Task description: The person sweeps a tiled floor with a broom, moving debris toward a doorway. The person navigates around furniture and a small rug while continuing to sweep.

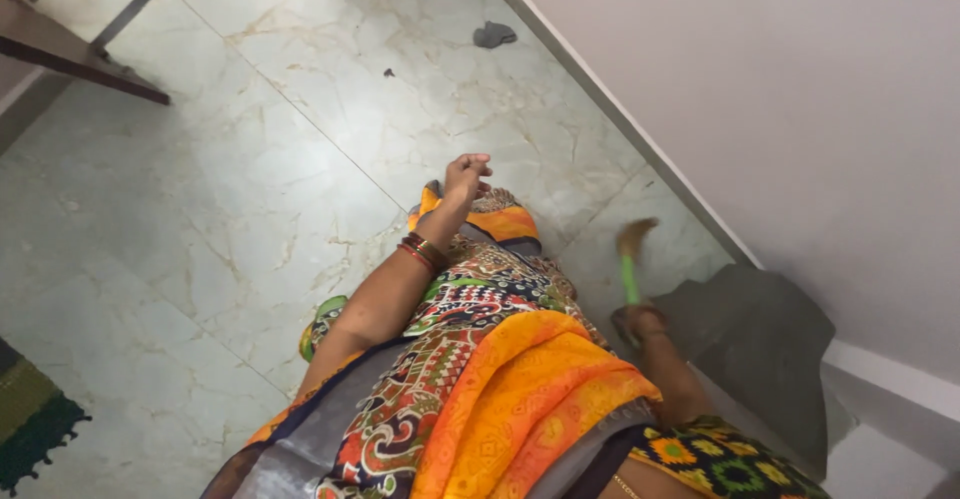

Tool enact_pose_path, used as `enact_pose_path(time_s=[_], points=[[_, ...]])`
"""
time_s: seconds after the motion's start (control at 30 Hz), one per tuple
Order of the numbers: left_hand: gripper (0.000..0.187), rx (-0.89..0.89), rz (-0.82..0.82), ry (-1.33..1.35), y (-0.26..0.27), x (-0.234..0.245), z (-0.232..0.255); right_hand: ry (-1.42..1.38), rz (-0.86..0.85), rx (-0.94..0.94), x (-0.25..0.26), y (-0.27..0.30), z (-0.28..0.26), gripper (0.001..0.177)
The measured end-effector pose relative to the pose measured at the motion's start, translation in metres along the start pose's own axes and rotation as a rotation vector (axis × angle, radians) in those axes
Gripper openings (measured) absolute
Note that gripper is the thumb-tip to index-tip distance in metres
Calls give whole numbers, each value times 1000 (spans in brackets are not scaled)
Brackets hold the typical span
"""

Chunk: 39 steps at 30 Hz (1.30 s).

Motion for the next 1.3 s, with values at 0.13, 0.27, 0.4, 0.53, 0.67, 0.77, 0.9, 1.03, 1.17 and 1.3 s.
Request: enact_pose_path(time_s=[0.13,0.27,0.4,0.53,0.67,0.77,0.9,1.03,1.17,1.3], points=[[21,-2,19,30,-6,7,-10,80,57,351,-19,-16,-103,30],[20,8,24,41,-1,3,-8,-22,-290,-34,-40,-48,-224,37],[18,1,61,63,8,20,7,37,-244,340,-12,-46,-313,38],[19,0,135,107,19,52,11,-66,-187,248,16,-19,-279,42],[19,3,168,178,25,71,3,-100,-132,15,53,34,-207,49],[20,14,168,188,27,74,-4,1,-111,-128,80,54,-171,48],[19,11,157,175,31,73,-6,87,-97,-267,99,54,-130,46],[21,76,178,97,36,74,-7,101,-82,-281,99,14,-116,45],[21,60,168,84,38,75,-5,50,-72,-139,55,-33,-154,43],[20,34,154,112,33,76,-5,9,-42,45,17,-71,-243,42]])
Point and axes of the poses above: each hand's wrist, its own y-axis away from the middle knuckle, its own x-axis out of the back of the hand, z = x × y, the point moved 10 cm from there along -y, towards the middle knuckle, and after that the axes turned 15 degrees about -y, right-handed, at the moved point
